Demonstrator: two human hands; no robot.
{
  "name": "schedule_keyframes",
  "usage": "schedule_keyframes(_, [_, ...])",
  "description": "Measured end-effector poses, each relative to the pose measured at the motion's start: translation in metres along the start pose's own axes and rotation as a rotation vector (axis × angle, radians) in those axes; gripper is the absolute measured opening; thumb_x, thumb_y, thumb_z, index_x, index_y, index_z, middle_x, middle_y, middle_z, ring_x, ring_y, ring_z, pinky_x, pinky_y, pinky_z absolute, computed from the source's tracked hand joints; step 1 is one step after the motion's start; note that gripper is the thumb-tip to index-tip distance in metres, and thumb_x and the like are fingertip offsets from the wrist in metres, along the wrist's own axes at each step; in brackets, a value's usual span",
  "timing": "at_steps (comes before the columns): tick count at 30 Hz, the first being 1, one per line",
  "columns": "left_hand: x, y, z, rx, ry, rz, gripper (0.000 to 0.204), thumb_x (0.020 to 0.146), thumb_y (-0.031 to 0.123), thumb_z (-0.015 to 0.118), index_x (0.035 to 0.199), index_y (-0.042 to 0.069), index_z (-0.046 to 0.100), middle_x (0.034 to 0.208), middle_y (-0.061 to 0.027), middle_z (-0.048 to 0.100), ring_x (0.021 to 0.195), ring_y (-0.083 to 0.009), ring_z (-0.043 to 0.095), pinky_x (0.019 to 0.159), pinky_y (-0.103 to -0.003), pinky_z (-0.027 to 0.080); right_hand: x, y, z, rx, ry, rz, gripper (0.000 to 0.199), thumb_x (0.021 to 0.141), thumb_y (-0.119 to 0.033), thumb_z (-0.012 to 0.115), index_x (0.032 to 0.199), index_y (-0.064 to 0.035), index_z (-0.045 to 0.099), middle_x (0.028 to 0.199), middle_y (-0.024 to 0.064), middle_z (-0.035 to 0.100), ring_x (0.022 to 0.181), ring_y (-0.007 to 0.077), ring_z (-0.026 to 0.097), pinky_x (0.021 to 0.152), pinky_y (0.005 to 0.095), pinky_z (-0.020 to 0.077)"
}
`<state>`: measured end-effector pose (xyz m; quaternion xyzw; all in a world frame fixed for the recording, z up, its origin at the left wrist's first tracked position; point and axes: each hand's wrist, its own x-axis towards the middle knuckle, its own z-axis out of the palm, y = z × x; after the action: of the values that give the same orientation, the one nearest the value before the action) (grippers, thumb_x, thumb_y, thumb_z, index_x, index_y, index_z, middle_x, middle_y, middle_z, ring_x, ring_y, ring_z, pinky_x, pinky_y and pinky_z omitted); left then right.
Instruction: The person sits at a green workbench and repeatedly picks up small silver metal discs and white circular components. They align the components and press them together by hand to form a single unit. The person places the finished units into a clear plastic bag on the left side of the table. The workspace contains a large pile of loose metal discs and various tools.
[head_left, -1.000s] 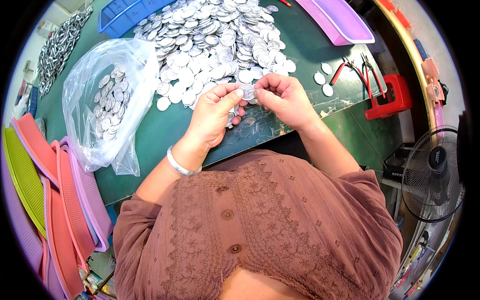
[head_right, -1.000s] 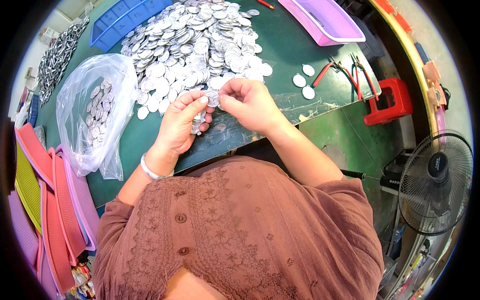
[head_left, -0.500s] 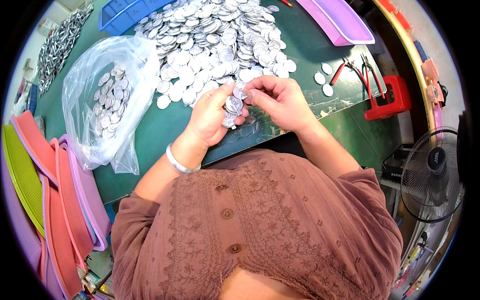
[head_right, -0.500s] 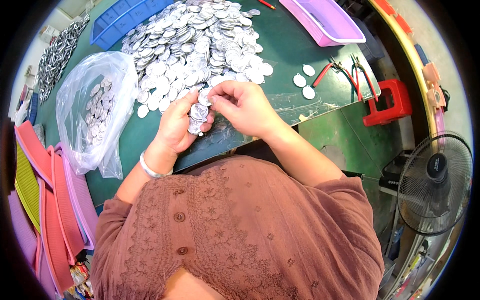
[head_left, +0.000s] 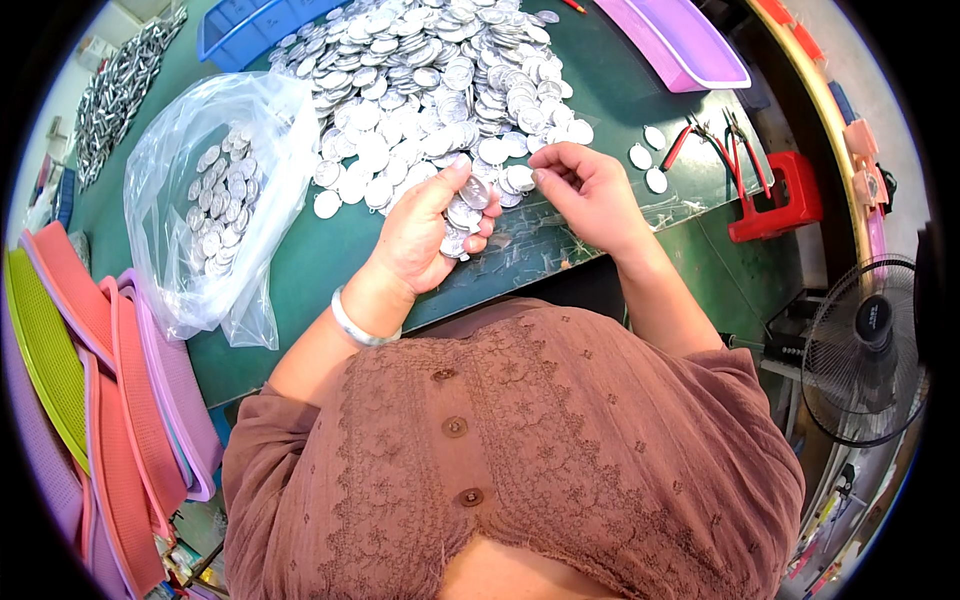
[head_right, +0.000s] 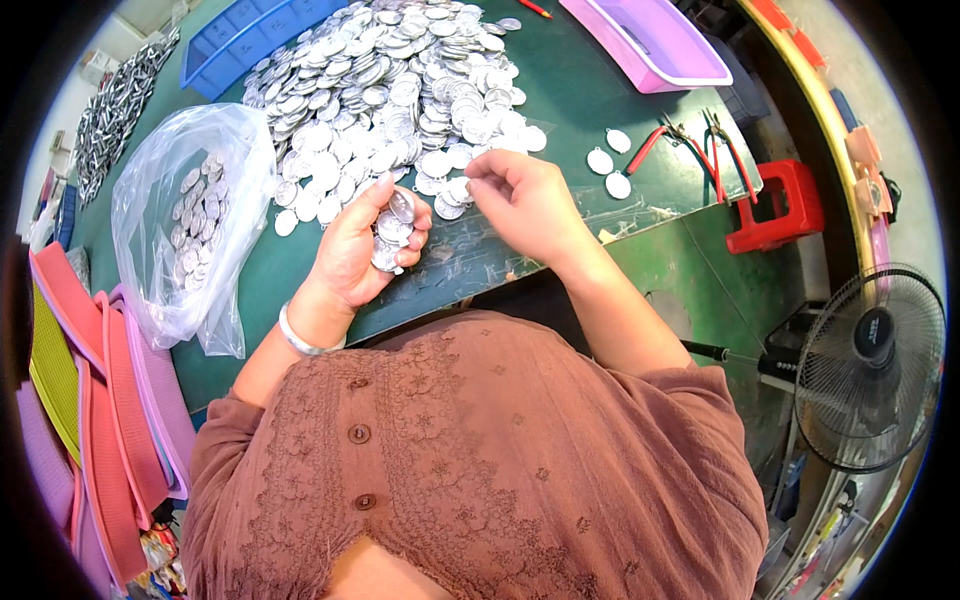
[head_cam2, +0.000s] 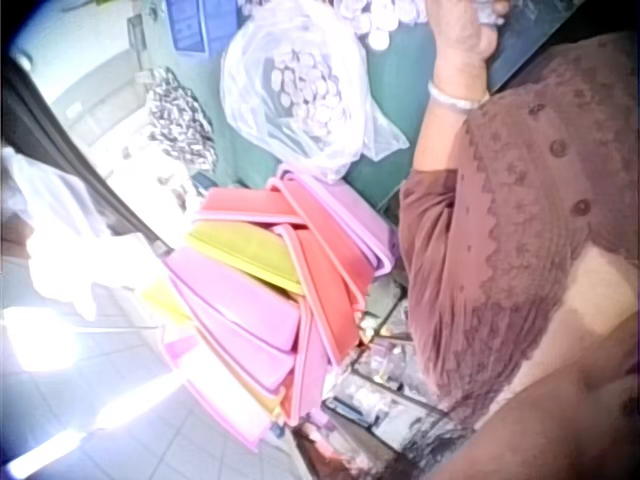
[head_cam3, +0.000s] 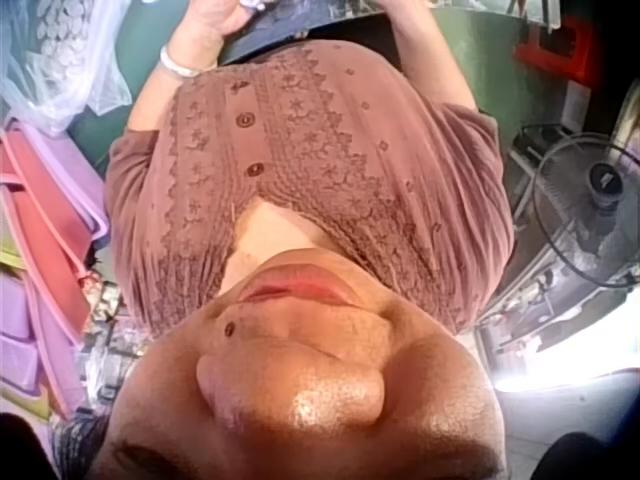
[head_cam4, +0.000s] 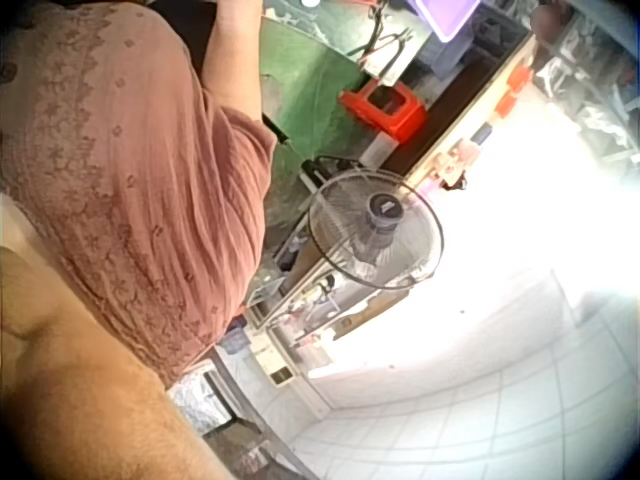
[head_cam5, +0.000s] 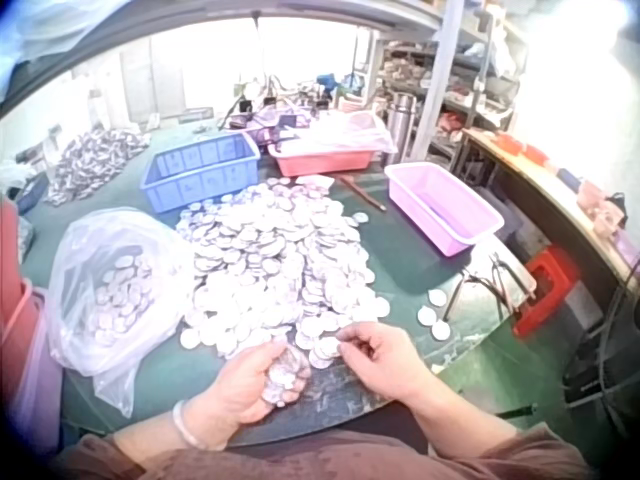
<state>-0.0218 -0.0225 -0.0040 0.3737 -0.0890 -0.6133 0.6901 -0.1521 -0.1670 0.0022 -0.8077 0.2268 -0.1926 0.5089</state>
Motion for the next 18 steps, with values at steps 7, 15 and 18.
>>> schedule_keyframes(7, [0.002,0.002,-0.007,-0.031,0.032,0.058,0.017,0.083,0.017,0.052,0.086,0.001,0.054,0.079,-0.0111,0.056,0.062,-0.0151,0.052,0.045,-0.021,0.04,-0.002,-0.005,0.004,-0.542,-0.069,-0.241,0.023,0.07,-0.013,0.062,0.091,-0.0034,0.058,0.08,0.0098,0.055,0.076,0.0279,0.056,0.066,0.0365,0.0446])
schedule_keyframes(15, [-0.019,0.035,-0.001,0.081,0.033,0.109,0.023,0.079,0.003,0.049,0.102,-0.001,0.052,0.083,-0.0099,0.057,0.065,-0.0134,0.053,0.047,-0.019,0.041,-0.002,-0.006,0.002,-0.537,-0.062,-0.231,0.019,0.071,-0.012,0.06,0.089,-0.0057,0.058,0.078,0.0088,0.054,0.072,0.0288,0.055,0.063,0.0375,0.0437])
schedule_keyframes(18, [-0.042,0.076,-0.005,0.205,0.15,0.344,0.022,0.08,0.004,0.051,0.1,-0.002,0.053,0.079,-0.0085,0.057,0.06,-0.0105,0.053,0.046,-0.018,0.041,0.0,-0.007,-0.001,-0.442,-0.11,-0.215,0.019,0.072,-0.011,0.059,0.089,-0.0037,0.058,0.077,0.0094,0.055,0.069,0.0282,0.054,0.062,0.0368,0.0431])
